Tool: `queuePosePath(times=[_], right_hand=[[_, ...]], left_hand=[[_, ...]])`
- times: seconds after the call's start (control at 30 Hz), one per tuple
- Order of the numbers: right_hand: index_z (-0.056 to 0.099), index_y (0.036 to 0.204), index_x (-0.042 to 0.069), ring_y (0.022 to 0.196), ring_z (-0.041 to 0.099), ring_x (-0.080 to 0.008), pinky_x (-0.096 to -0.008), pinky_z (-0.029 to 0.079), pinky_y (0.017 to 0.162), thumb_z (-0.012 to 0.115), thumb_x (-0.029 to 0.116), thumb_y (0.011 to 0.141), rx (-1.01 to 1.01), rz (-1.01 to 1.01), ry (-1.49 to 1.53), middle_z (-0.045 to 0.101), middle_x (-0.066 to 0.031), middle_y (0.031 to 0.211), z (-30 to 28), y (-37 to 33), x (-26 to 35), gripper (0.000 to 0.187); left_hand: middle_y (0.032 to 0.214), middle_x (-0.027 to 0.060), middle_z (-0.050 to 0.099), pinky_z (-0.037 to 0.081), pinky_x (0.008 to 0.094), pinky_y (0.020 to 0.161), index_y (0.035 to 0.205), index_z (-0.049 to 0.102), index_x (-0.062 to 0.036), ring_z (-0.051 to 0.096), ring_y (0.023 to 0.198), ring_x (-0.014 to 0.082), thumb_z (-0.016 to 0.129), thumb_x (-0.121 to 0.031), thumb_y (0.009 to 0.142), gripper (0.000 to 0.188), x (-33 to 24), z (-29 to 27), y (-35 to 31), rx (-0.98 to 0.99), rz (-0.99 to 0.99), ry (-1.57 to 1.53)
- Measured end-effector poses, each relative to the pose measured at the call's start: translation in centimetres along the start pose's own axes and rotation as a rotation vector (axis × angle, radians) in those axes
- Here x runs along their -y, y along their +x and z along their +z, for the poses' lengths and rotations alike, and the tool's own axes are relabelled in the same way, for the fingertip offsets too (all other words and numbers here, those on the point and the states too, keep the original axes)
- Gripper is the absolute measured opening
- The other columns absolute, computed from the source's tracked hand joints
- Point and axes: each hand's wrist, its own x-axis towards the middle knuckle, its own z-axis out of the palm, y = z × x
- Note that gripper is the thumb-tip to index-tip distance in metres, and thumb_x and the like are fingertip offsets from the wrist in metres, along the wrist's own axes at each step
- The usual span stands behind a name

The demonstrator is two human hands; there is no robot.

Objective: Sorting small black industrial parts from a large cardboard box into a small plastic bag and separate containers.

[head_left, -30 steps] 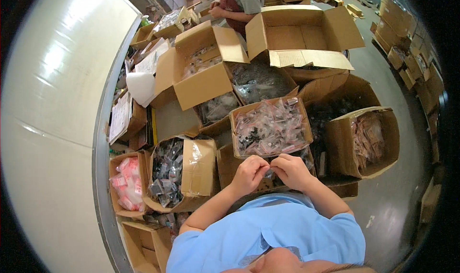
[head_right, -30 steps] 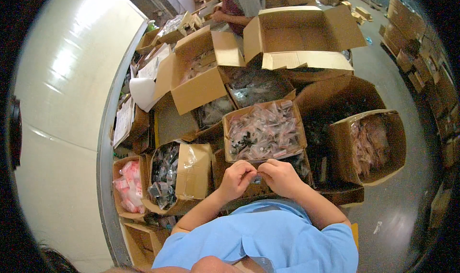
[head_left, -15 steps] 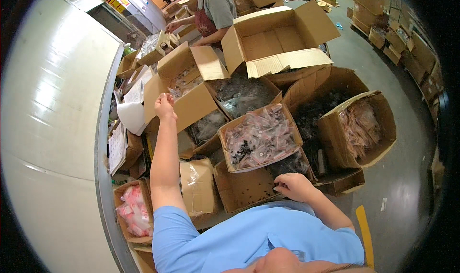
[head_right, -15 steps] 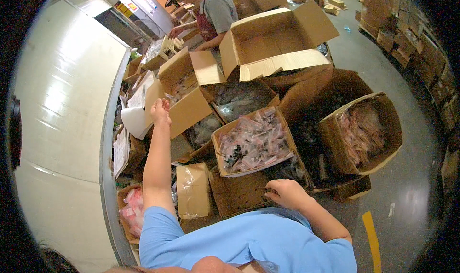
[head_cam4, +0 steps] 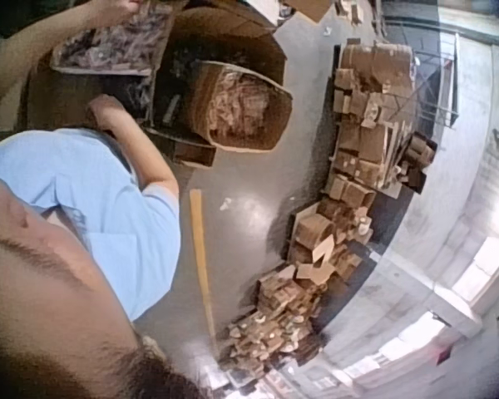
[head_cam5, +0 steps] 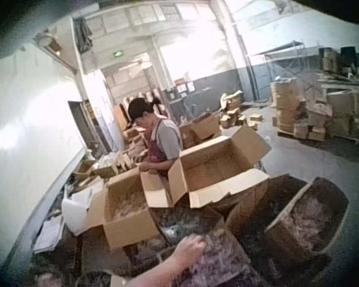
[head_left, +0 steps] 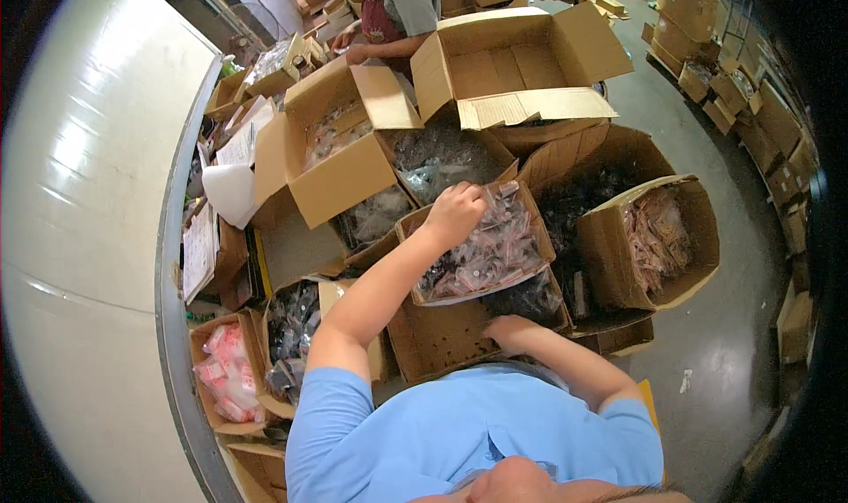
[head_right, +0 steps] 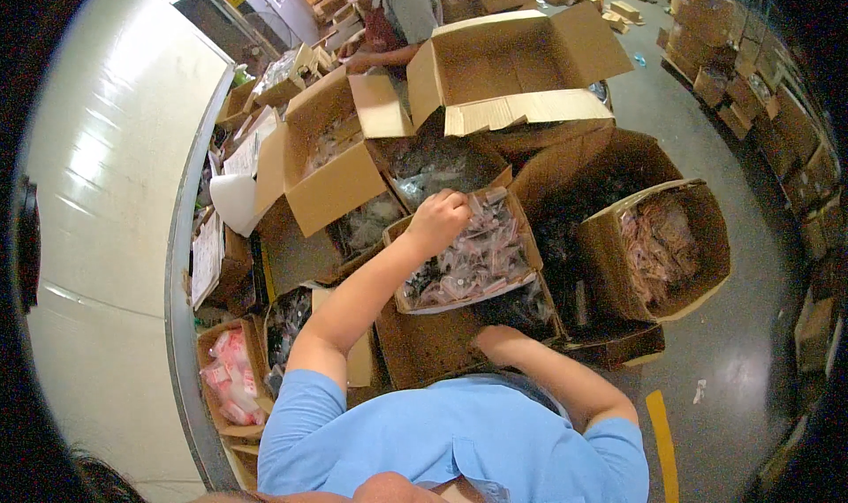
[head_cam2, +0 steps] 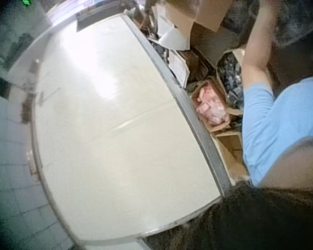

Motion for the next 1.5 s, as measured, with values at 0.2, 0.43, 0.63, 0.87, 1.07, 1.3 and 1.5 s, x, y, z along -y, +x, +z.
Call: queuePosePath(times=[0.2,0.43,0.63,0.87,1.07,1.3,1.5], right_hand=[[0.056,0.113,0.015,0.107,0.052,-0.0319,-0.044,0.047,0.084,0.052,0.008,0.08,-0.005,-0.314,-0.493,0.053,-0.0137,0.112,2.9,4.3,-2.0,0.034],[0.046,0.123,0.017,0.104,0.053,-0.0357,-0.0455,0.046,0.083,0.045,0.007,0.084,0.084,-0.491,-0.33,0.048,-0.0195,0.117,4.9,7.0,-3.2,0.04],[0.045,0.125,0.014,0.103,0.053,-0.0393,-0.0466,0.046,0.083,0.043,0.007,0.085,0.227,-0.444,-0.101,0.046,-0.0214,0.118,5.5,9.3,-1.6,0.04],[0.04,0.134,0.014,0.125,0.035,-0.0377,-0.0436,0.035,0.101,0.052,0.03,0.082,0.096,-0.682,-0.295,0.037,-0.0226,0.135,2.2,10.7,1.5,0.055],[0.051,0.122,0.012,0.113,0.046,-0.0294,-0.0388,0.045,0.091,0.05,0.015,0.081,0.055,-1.022,-0.606,0.046,-0.0114,0.126,4.9,11.9,1.7,0.041],[0.058,0.112,0.009,0.106,0.053,-0.0292,-0.038,0.051,0.078,0.048,0.016,0.081,0.282,-0.754,-0.297,0.05,-0.0115,0.12,2.3,7.4,-1.5,0.033],[0.063,0.082,0.005,0.079,0.062,-0.0324,-0.0416,0.053,0.068,0.051,0.013,0.078,0.282,-0.806,-0.6,0.06,-0.0122,0.093,0.7,5.6,-1.5,0.015]], left_hand=[[0.07,0.0133,0.06,0.049,0.0378,0.065,0.084,0.049,-0.0029,0.061,0.074,0.031,0.057,-0.005,0.076,0.012,-0.4,-0.7,-1.1,0.004,-0.195,-0.076],[0.077,0.0139,0.062,0.049,0.0345,0.063,0.089,0.067,-0.0013,0.06,0.072,0.03,0.061,-0.011,0.081,0.014,-1.5,-3.9,-1.7,-0.281,-0.307,-0.37],[0.075,0.0116,0.063,0.047,0.0302,0.059,0.084,0.066,0.0011,0.06,0.065,0.0206,0.064,-0.007,0.078,0.01,-4.3,-8.2,-4.8,-0.429,-0.58,-0.601],[0.061,-0.002,0.054,0.033,0.0195,0.05,0.067,0.056,-0.0025,0.042,0.058,0.002,0.066,-0.018,0.084,0.025,-9.0,-10.8,-11.9,-0.492,-0.976,-0.826],[0.069,0.0007,0.057,0.04,0.0208,0.058,0.082,0.064,0.0012,0.049,0.062,0.0072,0.064,-0.013,0.085,0.015,-12.6,-8.9,-15.8,-0.686,-0.994,-0.767],[0.074,0.0039,0.061,0.043,0.0222,0.059,0.087,0.064,0.0026,0.053,0.064,0.0091,0.064,-0.01,0.085,0.013,-16.5,-6.4,-20.2,-0.794,-1.282,-1.174],[0.071,0.0034,0.061,0.043,0.021,0.059,0.082,0.063,-0.0001,0.053,0.063,0.0079,0.069,-0.013,0.081,0.015,-17.7,-5.0,-22.0,-0.944,-1.269,-1.329]])
